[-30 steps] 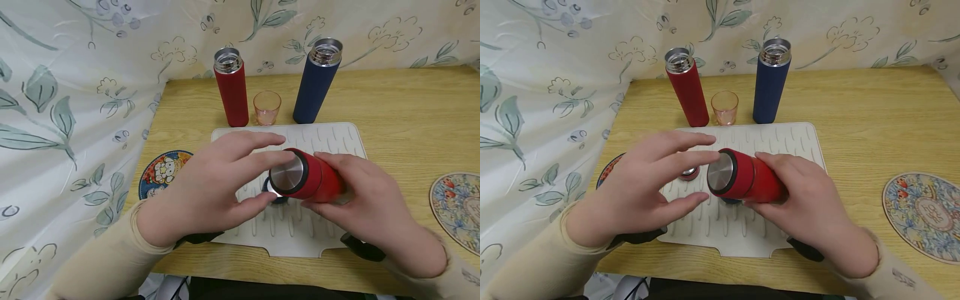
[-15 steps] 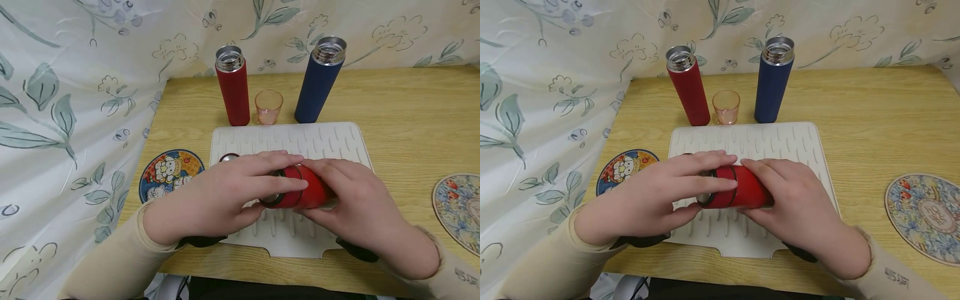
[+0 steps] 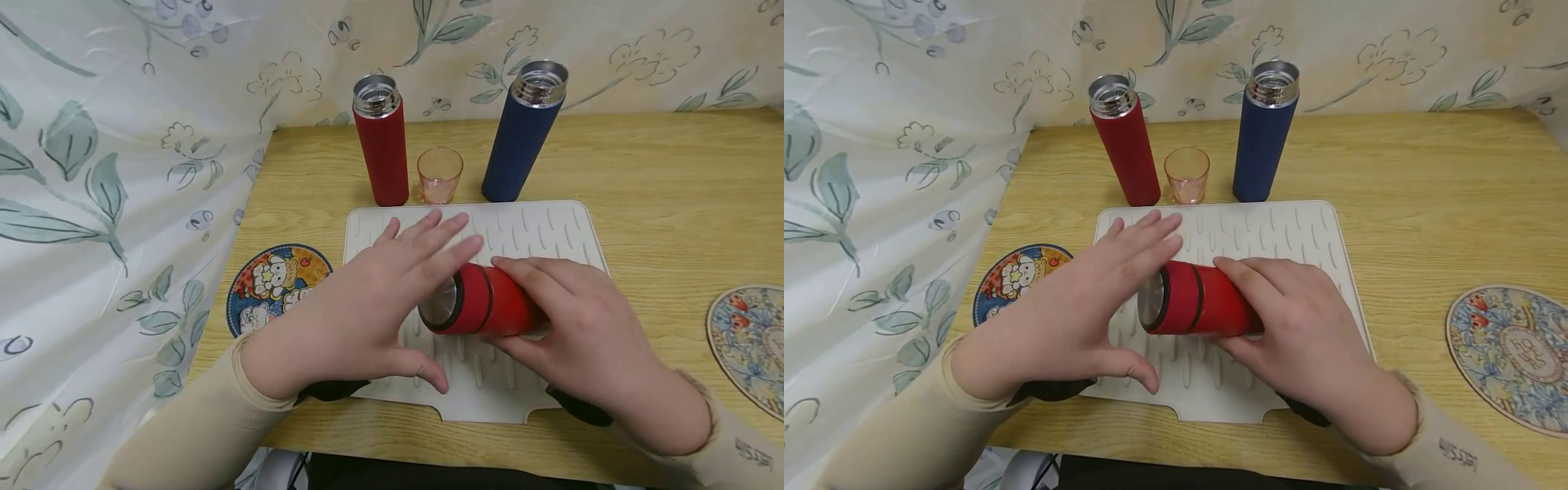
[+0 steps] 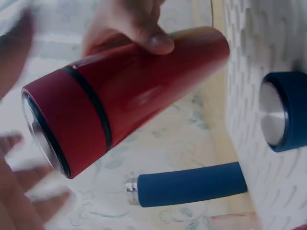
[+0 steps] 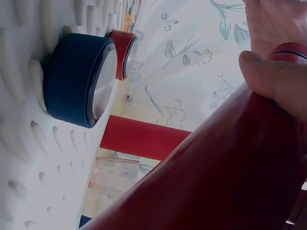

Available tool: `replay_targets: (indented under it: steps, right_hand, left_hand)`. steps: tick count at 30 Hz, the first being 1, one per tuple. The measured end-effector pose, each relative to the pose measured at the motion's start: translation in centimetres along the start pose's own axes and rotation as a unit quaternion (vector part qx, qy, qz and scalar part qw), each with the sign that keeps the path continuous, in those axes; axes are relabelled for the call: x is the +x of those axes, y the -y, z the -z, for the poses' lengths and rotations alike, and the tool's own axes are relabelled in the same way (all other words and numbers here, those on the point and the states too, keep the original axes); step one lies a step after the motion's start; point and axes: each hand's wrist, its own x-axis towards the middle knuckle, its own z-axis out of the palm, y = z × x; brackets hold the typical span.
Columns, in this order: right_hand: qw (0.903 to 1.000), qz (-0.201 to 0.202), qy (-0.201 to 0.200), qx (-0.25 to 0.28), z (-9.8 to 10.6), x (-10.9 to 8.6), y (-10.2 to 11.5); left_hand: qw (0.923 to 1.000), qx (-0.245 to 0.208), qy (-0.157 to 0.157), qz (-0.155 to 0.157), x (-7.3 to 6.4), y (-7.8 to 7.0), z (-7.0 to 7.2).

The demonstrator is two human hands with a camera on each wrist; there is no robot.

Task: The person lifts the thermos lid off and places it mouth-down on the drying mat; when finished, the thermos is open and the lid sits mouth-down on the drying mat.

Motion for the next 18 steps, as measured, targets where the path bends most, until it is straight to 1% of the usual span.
replay_targets:
  steps: [2, 3, 4, 6, 8, 9, 12, 16, 18]
  right_hand:
    - [1.0, -0.003, 0.006, -0.004, -0.04, -0.07, -0.12]
    - [0.9999, -0.003, 0.008, -0.006, -0.04, -0.09, -0.16]
    - [0.9999, -0.002, 0.011, -0.007, -0.02, -0.09, -0.18]
    - [0.9999, 0.0, 0.013, -0.01, -0.02, -0.06, -0.19]
    - [0.9998, 0.002, 0.015, -0.012, -0.02, -0.03, -0.15]
    - [0.9998, 0.004, 0.015, -0.013, -0.03, -0.02, -0.13]
    - [0.9997, 0.008, 0.014, -0.017, -0.05, 0.0, -0.01]
    - [0.9997, 0.015, 0.012, -0.017, -0.09, 0.03, 0.12]
    - [0.9997, 0.016, 0.013, -0.015, -0.12, 0.06, 0.14]
  left_hand:
    - [0.9985, -0.006, 0.002, -0.054, -0.21, 0.34, -0.16]
    - [0.9971, -0.005, -0.004, -0.076, -0.35, 0.45, -0.22]
    - [0.9957, -0.005, -0.013, -0.092, -0.42, 0.52, -0.25]
    - [0.9936, -0.005, -0.031, -0.108, -0.5, 0.66, -0.25]
    - [0.9933, -0.008, -0.043, -0.107, -0.56, 0.76, -0.17]
    - [0.9936, -0.009, -0.048, -0.102, -0.58, 0.79, -0.14]
    - [0.9955, -0.02, -0.064, -0.067, -0.6, 0.76, -0.13]
    - [0.9964, -0.004, -0.085, 0.003, -0.57, 0.42, -0.15]
    - [0.9951, 0.004, -0.094, 0.029, -0.62, 0.38, -0.1]
